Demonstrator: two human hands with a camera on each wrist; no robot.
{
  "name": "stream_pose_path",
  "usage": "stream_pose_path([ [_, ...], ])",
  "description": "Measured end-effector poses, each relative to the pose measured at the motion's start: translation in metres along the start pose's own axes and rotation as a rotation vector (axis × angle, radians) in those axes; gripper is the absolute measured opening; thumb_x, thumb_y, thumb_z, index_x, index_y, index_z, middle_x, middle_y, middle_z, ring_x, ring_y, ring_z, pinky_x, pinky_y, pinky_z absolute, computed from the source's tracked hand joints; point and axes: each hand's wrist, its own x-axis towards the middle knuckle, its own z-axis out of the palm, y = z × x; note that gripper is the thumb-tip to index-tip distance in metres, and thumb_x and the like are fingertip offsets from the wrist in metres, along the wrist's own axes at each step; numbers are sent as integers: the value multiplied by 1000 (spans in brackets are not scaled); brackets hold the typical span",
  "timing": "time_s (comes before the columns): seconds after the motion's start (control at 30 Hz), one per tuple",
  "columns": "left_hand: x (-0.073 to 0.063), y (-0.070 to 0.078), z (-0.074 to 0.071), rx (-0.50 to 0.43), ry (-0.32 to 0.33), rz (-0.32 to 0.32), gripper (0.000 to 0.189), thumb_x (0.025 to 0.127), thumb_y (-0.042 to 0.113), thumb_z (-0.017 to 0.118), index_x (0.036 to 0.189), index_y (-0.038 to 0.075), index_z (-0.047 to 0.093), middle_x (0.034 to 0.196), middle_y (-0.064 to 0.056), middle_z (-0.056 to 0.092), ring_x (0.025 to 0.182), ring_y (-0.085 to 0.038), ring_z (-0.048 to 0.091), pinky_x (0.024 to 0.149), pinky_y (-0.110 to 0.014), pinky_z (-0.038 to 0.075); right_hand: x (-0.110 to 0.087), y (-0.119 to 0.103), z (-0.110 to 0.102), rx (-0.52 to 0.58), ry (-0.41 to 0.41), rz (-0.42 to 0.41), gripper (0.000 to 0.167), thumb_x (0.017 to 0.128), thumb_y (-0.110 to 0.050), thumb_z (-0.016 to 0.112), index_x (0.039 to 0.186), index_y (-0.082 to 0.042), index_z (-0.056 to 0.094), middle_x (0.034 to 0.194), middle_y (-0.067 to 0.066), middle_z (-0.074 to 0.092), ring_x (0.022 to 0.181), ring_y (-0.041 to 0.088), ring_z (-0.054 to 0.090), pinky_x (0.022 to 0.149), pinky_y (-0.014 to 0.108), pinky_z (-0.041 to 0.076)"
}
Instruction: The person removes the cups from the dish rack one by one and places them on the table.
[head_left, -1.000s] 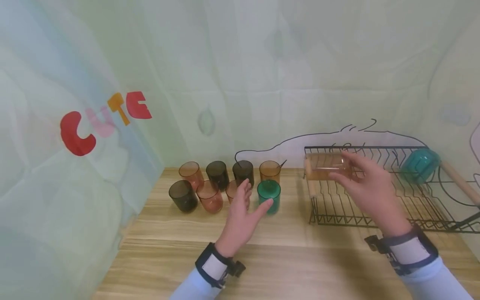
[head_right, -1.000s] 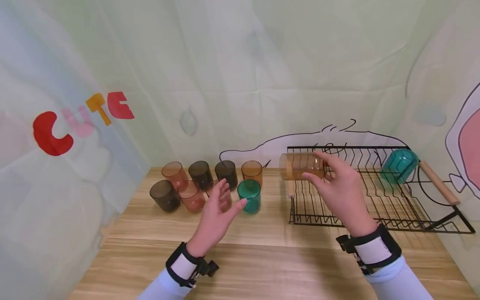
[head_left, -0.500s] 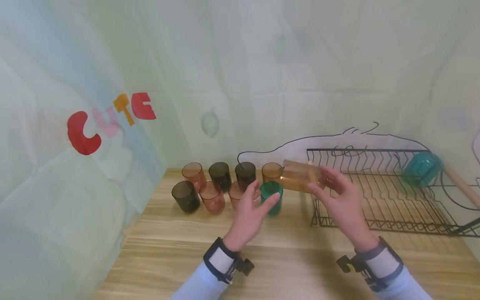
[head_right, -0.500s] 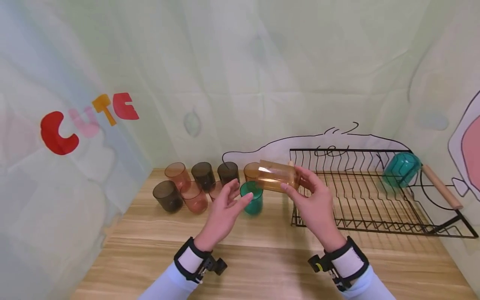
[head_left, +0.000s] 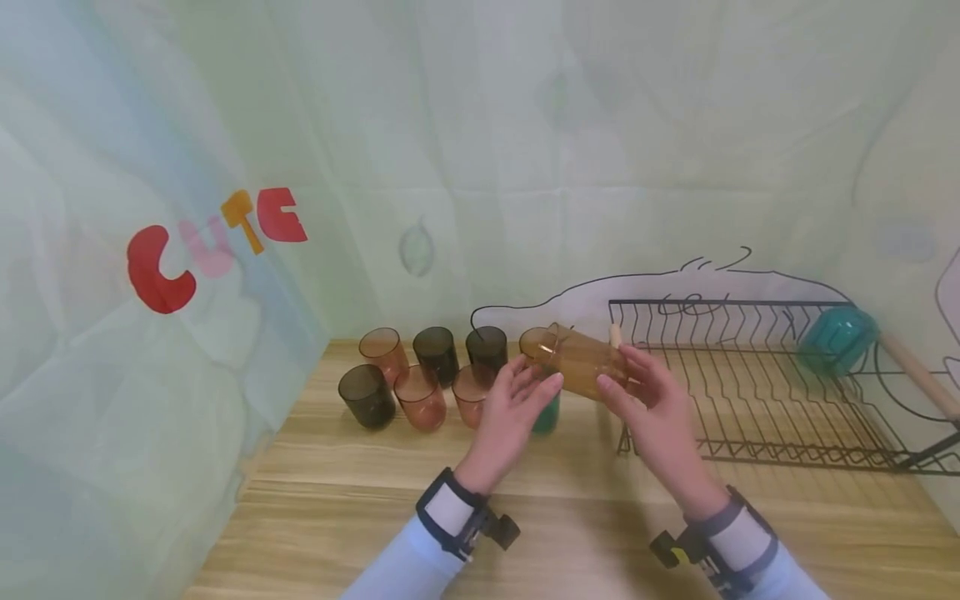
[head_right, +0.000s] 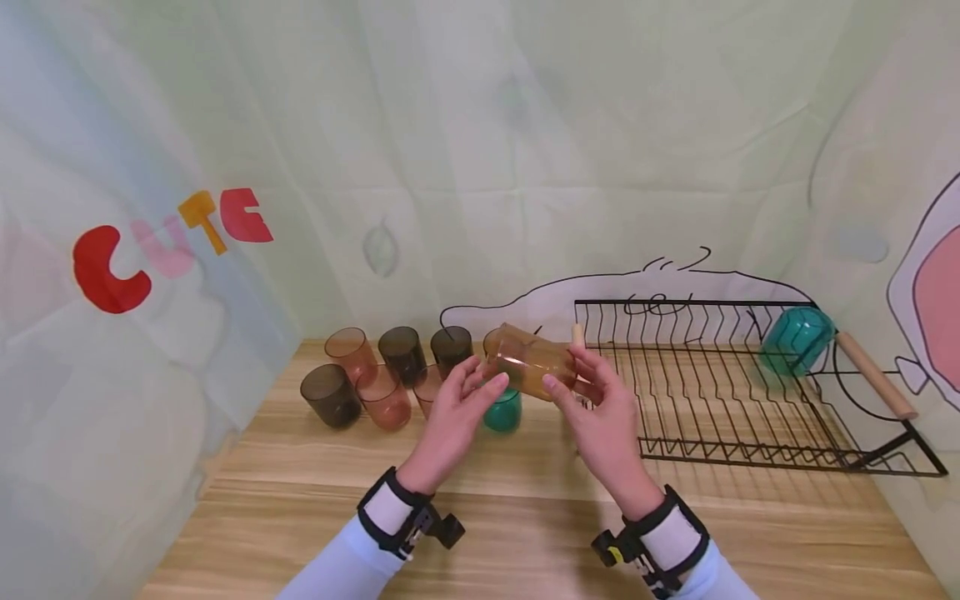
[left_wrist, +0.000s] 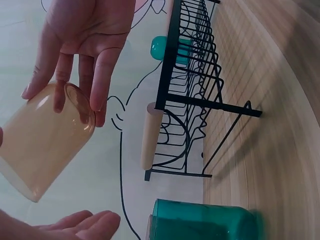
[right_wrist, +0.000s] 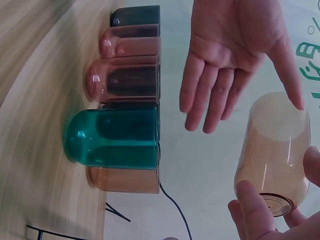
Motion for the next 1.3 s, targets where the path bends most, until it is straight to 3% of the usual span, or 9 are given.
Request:
stream_pose_path([
  [0.17,1,3,3,-16,1,20,80,78,54,68,142,20,33,138,0,49,126,-18,48,105,-36,42,-2,9,4,34,-6,2,58,83,-37,68,135,-28,44,132,2,53,110,19,58,79,25,56],
  [0.33,1,5,5,10,24,29,81,75,55,70,141,23,36,137,1,50,124,-16,50,104,-38,43,-6,8,6,-16,-1,3,60,81,-38,69,135,-26,45,132,0,54,111,18,58,83,21,54],
  [0.5,1,6,7,2,40,49,78,74,53,72,138,21,39,135,-1,52,122,-16,51,102,-39,44,-11,-3,7,-33,-5,21,58,82,-35,71,133,-21,47,132,3,54,113,20,58,87,19,51],
  [0.83,-2,11,6,-2,36,77,75,73,50,74,135,23,41,127,5,57,113,-9,57,96,-31,49,-15,-18,3,-97,-71,11,54,83,-29,71,129,-12,49,125,9,59,115,26,58,86,28,53],
  [1.0,-11,26,5,-26,30,113,76,74,35,78,136,14,40,125,-4,58,111,-17,60,93,-30,51,-14,-7,-1,-107,-109,-44,54,82,-24,72,128,-8,51,122,10,61,111,26,60,89,36,53],
  [1.07,-13,31,4,-31,27,123,76,74,31,79,136,12,40,126,-8,57,112,-22,60,91,-30,52,-12,2,-3,-126,-114,-55,54,81,-28,72,128,-12,52,123,6,61,111,23,61,90,37,53],
  [1.2,-11,26,2,-37,29,160,77,72,30,80,136,13,40,126,-8,56,113,-28,58,89,-30,53,-8,17,-12,-192,-118,-58,56,80,-40,71,128,-19,53,129,1,57,113,20,59,88,33,54],
  [1.3,-6,17,-2,-42,37,194,76,71,33,81,134,17,41,124,-4,56,113,-28,58,89,-32,54,-7,21,-24,-323,-108,-79,57,80,-46,69,128,-22,53,132,3,56,116,23,57,90,39,53],
])
